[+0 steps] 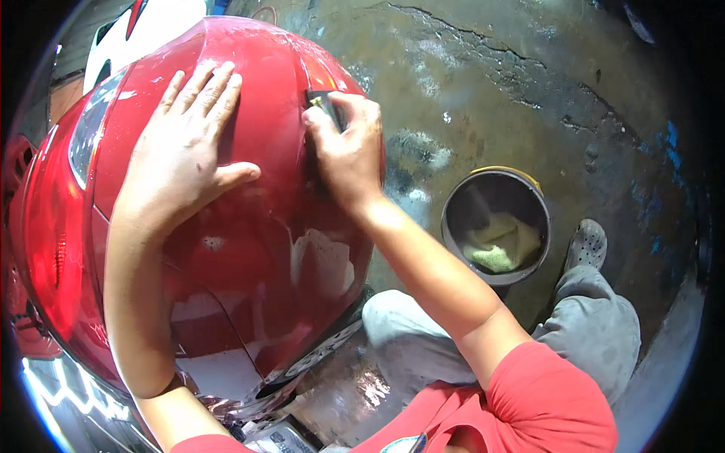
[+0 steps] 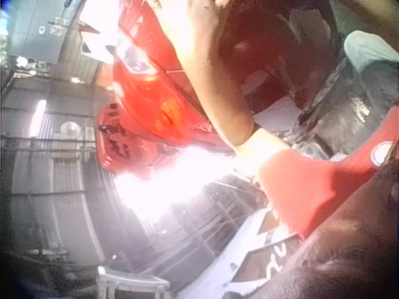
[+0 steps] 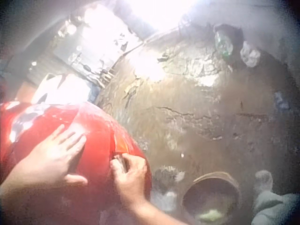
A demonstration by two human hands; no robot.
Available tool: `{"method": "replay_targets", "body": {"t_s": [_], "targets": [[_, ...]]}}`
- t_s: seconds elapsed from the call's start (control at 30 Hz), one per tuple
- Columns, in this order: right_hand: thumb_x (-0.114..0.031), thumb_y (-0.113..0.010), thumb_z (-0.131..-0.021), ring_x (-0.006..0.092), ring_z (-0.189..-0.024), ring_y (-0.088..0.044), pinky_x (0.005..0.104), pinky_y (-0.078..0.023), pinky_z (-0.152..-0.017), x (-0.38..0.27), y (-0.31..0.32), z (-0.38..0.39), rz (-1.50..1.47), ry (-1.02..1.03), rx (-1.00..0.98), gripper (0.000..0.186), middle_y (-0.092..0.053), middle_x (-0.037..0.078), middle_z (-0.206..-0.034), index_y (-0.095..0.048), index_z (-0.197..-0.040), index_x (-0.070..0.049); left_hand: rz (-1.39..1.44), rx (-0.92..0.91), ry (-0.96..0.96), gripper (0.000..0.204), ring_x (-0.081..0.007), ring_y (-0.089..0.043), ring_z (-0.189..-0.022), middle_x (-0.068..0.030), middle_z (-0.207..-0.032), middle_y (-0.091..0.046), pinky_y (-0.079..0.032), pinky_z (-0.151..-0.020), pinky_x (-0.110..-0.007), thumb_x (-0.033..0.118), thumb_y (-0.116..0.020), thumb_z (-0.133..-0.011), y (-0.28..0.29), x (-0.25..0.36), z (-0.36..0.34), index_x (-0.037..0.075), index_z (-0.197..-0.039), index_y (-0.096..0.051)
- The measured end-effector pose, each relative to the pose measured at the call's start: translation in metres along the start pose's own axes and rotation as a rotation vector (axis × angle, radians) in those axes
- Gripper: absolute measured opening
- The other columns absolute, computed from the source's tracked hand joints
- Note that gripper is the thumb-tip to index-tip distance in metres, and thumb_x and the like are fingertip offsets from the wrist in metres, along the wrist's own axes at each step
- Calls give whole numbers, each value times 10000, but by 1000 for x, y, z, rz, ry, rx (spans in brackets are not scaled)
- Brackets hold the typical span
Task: The person sands a red car part by hand using a piece of sandpaper and water from a bucket. They repeatedly dip the sandpaper into the water and scrub the car's surface with rhythmic motions while using their other hand to hold the part steady.
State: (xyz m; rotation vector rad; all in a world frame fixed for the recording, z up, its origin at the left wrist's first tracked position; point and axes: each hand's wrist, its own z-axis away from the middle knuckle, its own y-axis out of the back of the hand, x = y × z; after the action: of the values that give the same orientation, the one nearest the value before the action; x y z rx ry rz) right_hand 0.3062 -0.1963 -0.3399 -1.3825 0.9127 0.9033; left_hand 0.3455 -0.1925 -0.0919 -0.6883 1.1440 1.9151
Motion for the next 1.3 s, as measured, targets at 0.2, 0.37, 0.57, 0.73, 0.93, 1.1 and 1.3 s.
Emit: {"method": "replay_targets", "body": {"t_s": [0.2, 0.37, 0.57, 0.73, 0.93, 1.1, 1.3], "targets": [[-257, -823, -951, 333, -1185, -599, 443, -472, -1073, 18, 46, -11, -44, -95, 122, 475, -587, 185, -1253, -617, -1289, 6, -148, 52, 173, 914, -290, -281, -1637, -192, -1725, -370, -126, -1368, -454, 598, -601, -1011, -26, 51, -9, -33, -1637, -388], [-291, -798, -984, 280, -1158, -602, 414, -488, -1047, 22, 76, -48, -146, -66, 183, 492, -599, 160, -1250, -592, -1321, 2, -185, 9, 255, 892, -318, -287, -1631, -203, -1716, -384, -141, -1361, -472, 594, -587, -1019, -36, 79, -41, -46, -1618, -420], [-281, -722, -1063, 114, -967, -607, 282, -528, -834, 5, 112, -90, -351, -129, 77, 428, -652, 68, -1135, -553, -1354, -16, 64, 268, 186, 835, -353, -410, -1547, -209, -1597, -518, -272, -1312, -484, 517, -717, -949, -84, 95, -91, -45, -1533, -515], [-261, -630, -1099, 124, -1065, -626, 280, -500, -950, 4, 173, -113, -188, -198, -305, 382, -691, 44, -1209, -641, -1357, 21, 581, 79, 128, 417, -364, -653, -1172, -193, -1122, -706, -491, -1084, -507, 271, -869, -808, -83, 203, -140, 17, -1124, -772], [-350, -577, -1081, 456, -1106, -698, 481, -533, -967, -16, 216, -94, 766, -279, -976, 391, -740, 264, -1179, -710, -1224, -11, 1095, -140, -241, 285, -336, -759, -1128, -134, -1175, -783, -618, -907, -492, 319, -648, -959, -82, 409, -89, 122, -1090, -807], [-359, -564, -1077, 447, -1172, -711, 515, -558, -995, 30, 234, -58, 1244, -419, -1289, 417, -752, 265, -1211, -777, -1183, -17, 1220, -131, -302, 309, -339, -785, -1006, -142, -1074, -807, -616, -888, -485, 273, -629, -935, -98, 498, -114, 70, -1096, -798], [-263, -578, -1036, 420, -1151, -740, 506, -575, -956, 127, 250, -23, 1484, -526, -1321, 347, -748, 281, -1210, -813, -1129, -24, 955, 93, -444, 373, -368, -758, -1139, -185, -1251, -777, -605, -952, -472, 228, -693, -911, -123, 488, -112, 62, -1235, -777]]}}
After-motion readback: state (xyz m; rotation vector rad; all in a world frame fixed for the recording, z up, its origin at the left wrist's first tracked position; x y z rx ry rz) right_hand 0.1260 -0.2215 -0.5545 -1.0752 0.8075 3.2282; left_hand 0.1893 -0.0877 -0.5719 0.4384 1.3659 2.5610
